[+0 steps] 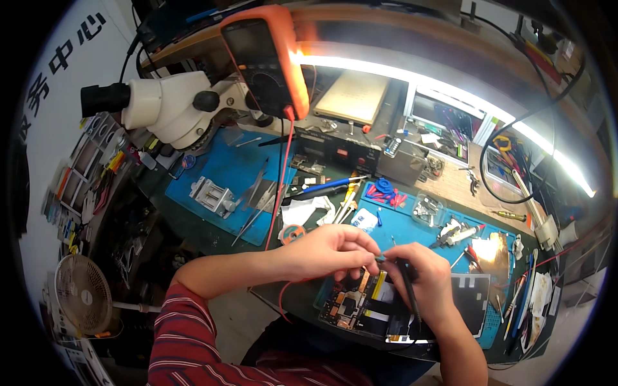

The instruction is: The person works on a disassembled tablet at a cluttered electronics repair bench. They connect a USB cable to a desktop computer, then return to the tablet to use a multimeter, probing various points on the motherboard and battery connector while the device remains open.

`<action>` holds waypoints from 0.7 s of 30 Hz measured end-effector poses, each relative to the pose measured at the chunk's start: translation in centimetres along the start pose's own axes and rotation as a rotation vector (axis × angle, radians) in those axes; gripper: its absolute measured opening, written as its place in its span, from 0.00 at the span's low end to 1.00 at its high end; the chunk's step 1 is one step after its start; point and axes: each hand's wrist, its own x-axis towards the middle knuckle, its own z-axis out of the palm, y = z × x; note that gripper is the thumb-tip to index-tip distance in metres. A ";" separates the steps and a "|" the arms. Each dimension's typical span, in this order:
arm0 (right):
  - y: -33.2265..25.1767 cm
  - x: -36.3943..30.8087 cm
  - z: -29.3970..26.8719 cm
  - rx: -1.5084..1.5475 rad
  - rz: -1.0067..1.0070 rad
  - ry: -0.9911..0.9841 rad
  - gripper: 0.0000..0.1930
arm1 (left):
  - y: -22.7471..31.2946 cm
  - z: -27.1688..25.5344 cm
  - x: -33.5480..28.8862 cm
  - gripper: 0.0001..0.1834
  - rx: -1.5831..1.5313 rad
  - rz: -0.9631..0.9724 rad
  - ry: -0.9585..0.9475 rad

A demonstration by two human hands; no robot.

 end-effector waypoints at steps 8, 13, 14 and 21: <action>0.7 0.1 0.2 0.121 0.131 0.037 0.09 | -0.7 -0.3 0.9 0.21 0.120 -0.002 -0.031; 1.3 0.1 0.7 0.136 0.140 0.037 0.09 | -0.5 -0.7 0.2 0.20 0.250 0.108 -0.056; 1.3 0.1 0.9 0.139 0.141 0.041 0.09 | -1.1 -1.0 0.4 0.19 0.287 0.145 -0.045; 2.1 -0.6 0.2 0.097 0.138 0.063 0.08 | -0.4 0.2 0.9 0.18 0.207 0.032 -0.035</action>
